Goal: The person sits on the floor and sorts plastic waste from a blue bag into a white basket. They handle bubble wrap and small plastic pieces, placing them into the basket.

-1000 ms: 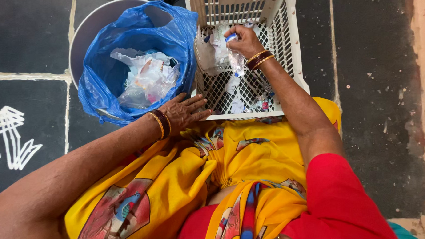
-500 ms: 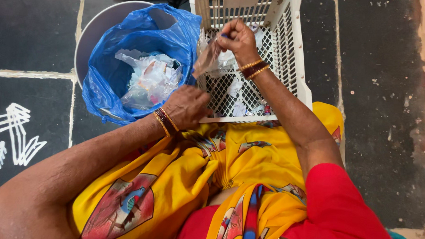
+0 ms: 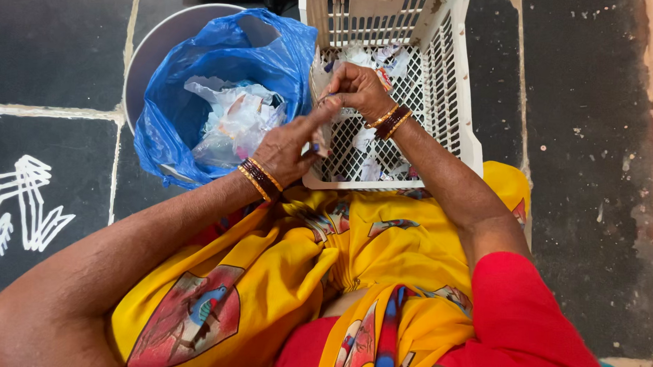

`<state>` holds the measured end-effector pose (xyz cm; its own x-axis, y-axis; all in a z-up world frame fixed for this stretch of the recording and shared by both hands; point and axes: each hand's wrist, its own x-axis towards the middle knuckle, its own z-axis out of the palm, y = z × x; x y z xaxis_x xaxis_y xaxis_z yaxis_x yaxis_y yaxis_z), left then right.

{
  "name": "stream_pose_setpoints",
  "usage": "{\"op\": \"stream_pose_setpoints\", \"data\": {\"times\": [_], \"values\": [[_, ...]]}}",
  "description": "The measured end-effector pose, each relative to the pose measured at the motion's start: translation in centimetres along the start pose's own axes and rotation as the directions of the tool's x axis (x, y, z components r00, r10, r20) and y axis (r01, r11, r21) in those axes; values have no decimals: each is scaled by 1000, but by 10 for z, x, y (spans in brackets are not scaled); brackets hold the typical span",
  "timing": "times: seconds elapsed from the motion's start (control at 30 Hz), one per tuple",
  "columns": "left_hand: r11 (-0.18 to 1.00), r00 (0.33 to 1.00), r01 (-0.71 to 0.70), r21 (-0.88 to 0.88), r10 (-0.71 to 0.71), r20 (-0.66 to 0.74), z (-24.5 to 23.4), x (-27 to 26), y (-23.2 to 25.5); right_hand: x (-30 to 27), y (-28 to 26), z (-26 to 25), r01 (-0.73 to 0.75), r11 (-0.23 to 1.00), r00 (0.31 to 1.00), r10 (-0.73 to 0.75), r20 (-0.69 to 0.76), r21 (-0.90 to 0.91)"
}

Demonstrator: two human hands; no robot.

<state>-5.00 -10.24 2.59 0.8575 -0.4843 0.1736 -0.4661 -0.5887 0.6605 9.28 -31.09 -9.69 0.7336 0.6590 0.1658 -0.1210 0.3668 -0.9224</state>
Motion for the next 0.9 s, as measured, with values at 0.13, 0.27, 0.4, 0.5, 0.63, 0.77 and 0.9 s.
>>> {"op": "stream_pose_setpoints", "data": {"times": [0.13, 0.27, 0.4, 0.5, 0.63, 0.77, 0.9], "values": [[992, 998, -37, 121, 30, 56, 5, -3, -4, 0, 1, 2, 4, 999, 1000, -3, 26, -51], [983, 996, 21, 184, -5, -87, 4, -7, -19, -1, 0, -1, -41, 990, 998, 34, -47, -136], [923, 928, 269, 275, -172, -331, -12, -18, -49, 4, 10, -35, 12, 985, 986, -41, -163, -173], [874, 885, 350, 337, -191, -424, -28, -29, -76, 8, 24, -64, -184, 862, 958, 50, -281, -473], [608, 700, 710, 355, -664, -264, -18, -40, -90, -10, 62, -87, -338, 269, 910, 337, -241, -902], [445, 516, 838, 316, -834, -195, -18, -39, -81, -34, 89, -95, -269, -30, 756, 613, -230, -963], [619, 708, 684, 386, -691, -148, -26, -40, -58, -40, 100, -89, -235, -155, 666, 693, -275, -959]]}}
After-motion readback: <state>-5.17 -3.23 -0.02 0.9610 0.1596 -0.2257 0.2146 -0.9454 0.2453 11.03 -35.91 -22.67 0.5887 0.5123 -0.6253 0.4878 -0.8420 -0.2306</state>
